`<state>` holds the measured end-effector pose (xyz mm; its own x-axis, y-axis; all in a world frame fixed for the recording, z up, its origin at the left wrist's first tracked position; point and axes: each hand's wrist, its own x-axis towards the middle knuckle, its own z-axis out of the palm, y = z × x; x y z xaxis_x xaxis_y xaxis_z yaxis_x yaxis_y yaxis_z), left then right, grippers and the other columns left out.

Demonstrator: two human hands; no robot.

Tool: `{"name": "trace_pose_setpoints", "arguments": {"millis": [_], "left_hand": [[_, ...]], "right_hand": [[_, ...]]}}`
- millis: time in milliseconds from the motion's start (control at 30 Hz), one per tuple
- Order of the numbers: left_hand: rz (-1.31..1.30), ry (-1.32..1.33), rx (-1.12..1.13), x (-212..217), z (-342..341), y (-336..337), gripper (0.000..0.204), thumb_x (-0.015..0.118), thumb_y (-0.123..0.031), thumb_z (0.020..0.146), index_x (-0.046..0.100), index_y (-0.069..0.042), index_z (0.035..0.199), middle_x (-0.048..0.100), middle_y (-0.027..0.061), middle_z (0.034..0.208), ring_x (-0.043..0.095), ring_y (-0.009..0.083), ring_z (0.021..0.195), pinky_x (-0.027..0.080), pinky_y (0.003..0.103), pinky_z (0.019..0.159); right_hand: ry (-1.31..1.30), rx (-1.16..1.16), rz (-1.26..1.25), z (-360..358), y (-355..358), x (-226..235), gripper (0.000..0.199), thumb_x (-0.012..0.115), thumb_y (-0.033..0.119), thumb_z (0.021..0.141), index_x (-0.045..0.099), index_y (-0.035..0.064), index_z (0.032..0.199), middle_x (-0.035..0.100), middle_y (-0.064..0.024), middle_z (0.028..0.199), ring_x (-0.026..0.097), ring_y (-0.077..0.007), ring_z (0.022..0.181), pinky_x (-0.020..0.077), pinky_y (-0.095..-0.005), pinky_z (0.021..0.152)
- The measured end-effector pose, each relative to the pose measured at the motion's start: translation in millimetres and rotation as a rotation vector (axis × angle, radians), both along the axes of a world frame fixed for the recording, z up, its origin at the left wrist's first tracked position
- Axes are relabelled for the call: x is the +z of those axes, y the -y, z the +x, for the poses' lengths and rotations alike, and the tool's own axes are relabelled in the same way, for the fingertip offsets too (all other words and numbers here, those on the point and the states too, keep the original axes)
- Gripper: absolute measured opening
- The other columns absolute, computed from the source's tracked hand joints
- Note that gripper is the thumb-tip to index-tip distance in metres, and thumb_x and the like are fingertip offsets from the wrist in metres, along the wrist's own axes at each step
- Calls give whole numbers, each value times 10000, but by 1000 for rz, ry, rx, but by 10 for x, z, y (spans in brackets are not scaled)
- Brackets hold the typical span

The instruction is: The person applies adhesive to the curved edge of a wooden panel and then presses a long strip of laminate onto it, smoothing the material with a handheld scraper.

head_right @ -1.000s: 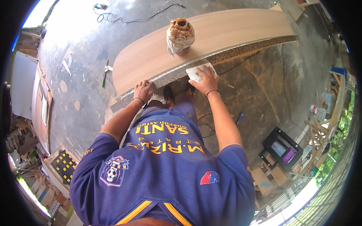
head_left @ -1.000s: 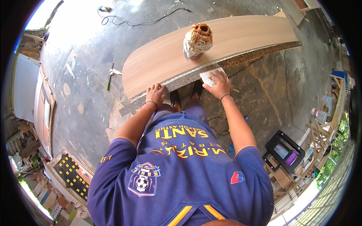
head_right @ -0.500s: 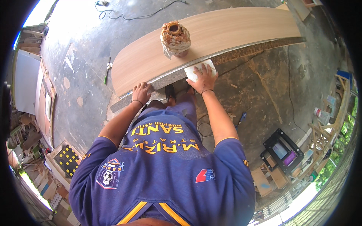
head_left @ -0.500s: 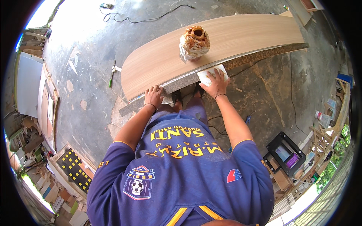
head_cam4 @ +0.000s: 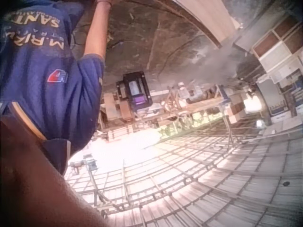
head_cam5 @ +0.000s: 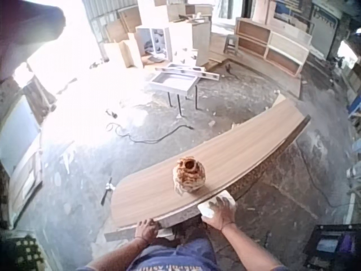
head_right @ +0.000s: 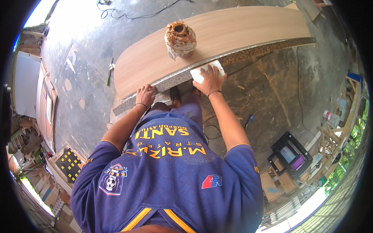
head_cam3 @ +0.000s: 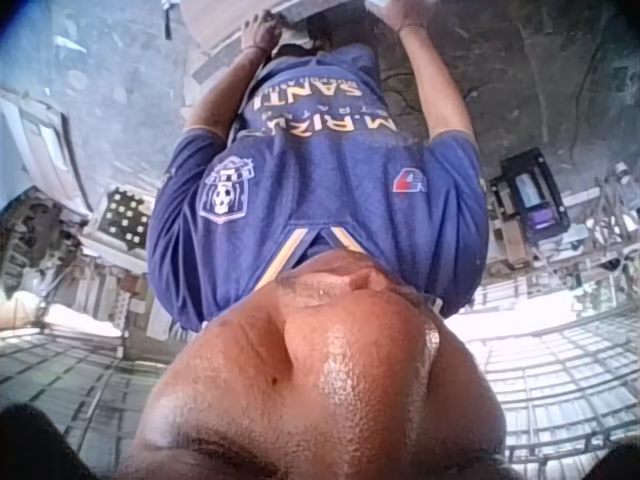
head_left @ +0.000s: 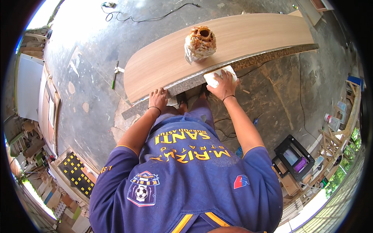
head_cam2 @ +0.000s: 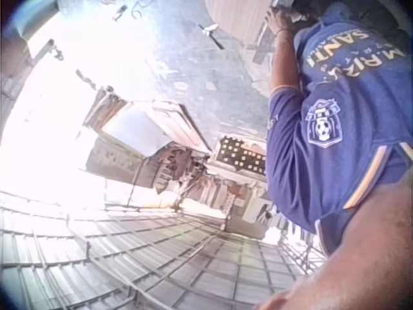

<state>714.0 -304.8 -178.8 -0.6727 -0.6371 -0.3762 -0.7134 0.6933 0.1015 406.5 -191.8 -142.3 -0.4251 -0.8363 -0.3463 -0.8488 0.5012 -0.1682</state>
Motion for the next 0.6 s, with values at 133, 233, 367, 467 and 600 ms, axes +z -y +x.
{"name": "trace_pose_setpoints", "arguments": {"millis": [133, 233, 367, 467, 600], "left_hand": [[-26, -20, 9, 17, -8, -12, 474, 657, -223, 737, 572, -135, 1195, 532, 58, 1175, 499, 265, 1127, 406, 420, 932], [-31, -10, 4, 29, -10, -18, 470, 654, -223, 740, 571, -134, 1194, 532, 59, 1178, 499, 265, 1128, 408, 421, 934], [-1, 21, -4, 33, -11, -8, 461, 643, -251, 773, 538, -125, 1204, 514, 77, 1206, 492, 269, 1145, 395, 432, 940], [10, 35, 7, 38, -17, -10, 474, 653, -263, 775, 530, -121, 1209, 511, 79, 1211, 491, 271, 1148, 394, 433, 947], [1, 36, 0, 12, -11, -15, 492, 662, -279, 773, 519, -113, 1214, 510, 82, 1213, 491, 273, 1150, 396, 431, 952]], "right_hand": [[-5, -6, 53, 2, 116, -19, 688, 668, 582, 676, 573, 242, 1268, 389, -53, 1433, 252, -266, 1364, 193, -730, 999], [-17, -2, 66, 10, 141, -59, 683, 666, 578, 682, 566, 252, 1275, 382, -50, 1441, 254, -267, 1365, 195, -732, 999], [-18, 9, 103, -7, 166, -52, 689, 664, 580, 686, 555, 261, 1287, 373, -46, 1453, 248, -271, 1371, 203, -736, 996], [-15, 36, 168, -35, 206, 26, 694, 659, 590, 688, 551, 266, 1292, 368, -45, 1458, 243, -273, 1377, 208, -738, 995], [10, 21, 187, -84, 242, 90, 695, 652, 605, 688, 557, 268, 1289, 368, -46, 1457, 245, -273, 1375, 209, -736, 999]]}}
